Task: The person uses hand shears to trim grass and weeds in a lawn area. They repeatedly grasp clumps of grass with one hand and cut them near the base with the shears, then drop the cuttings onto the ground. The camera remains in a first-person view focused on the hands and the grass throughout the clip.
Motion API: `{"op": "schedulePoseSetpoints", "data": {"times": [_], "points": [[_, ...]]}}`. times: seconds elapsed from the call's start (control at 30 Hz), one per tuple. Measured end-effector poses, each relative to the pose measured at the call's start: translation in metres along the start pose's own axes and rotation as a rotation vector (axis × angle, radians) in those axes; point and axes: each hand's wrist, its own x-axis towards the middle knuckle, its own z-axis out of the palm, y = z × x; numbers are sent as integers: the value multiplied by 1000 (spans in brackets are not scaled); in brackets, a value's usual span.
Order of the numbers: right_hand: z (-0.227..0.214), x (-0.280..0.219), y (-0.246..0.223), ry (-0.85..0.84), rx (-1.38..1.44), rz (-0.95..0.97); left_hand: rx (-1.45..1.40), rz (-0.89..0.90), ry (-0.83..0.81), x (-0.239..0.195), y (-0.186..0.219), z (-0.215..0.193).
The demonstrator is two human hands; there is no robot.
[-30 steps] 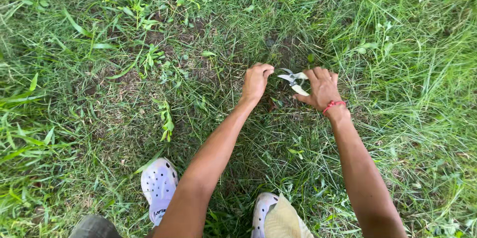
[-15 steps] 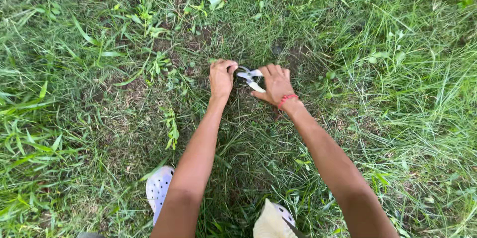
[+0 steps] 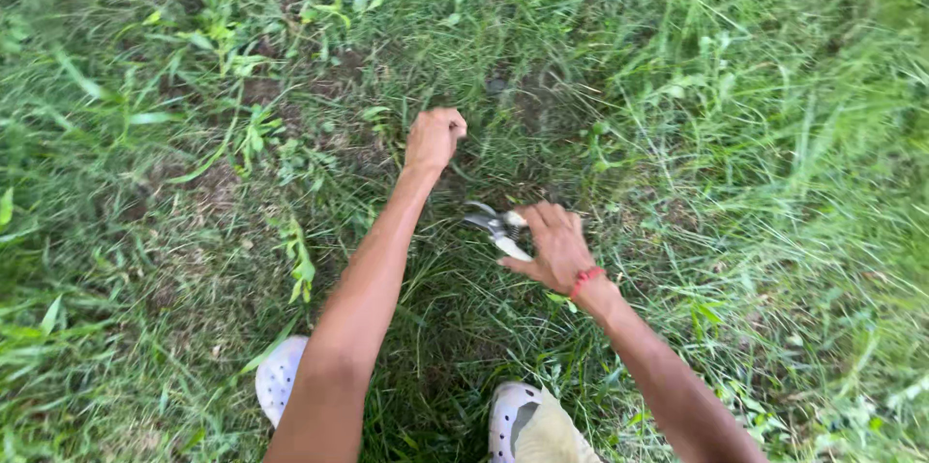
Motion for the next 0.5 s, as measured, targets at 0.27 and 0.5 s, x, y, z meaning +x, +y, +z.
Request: {"op": "schedulePoseSetpoints", "data": {"times": [0.27,0.5], "points": [[-33,-97,93,229,-209,330,-33,345,-177,-42,116,80],[-16,-77,122,302,-184,368,-85,384,-144,-22,136,148]]}}
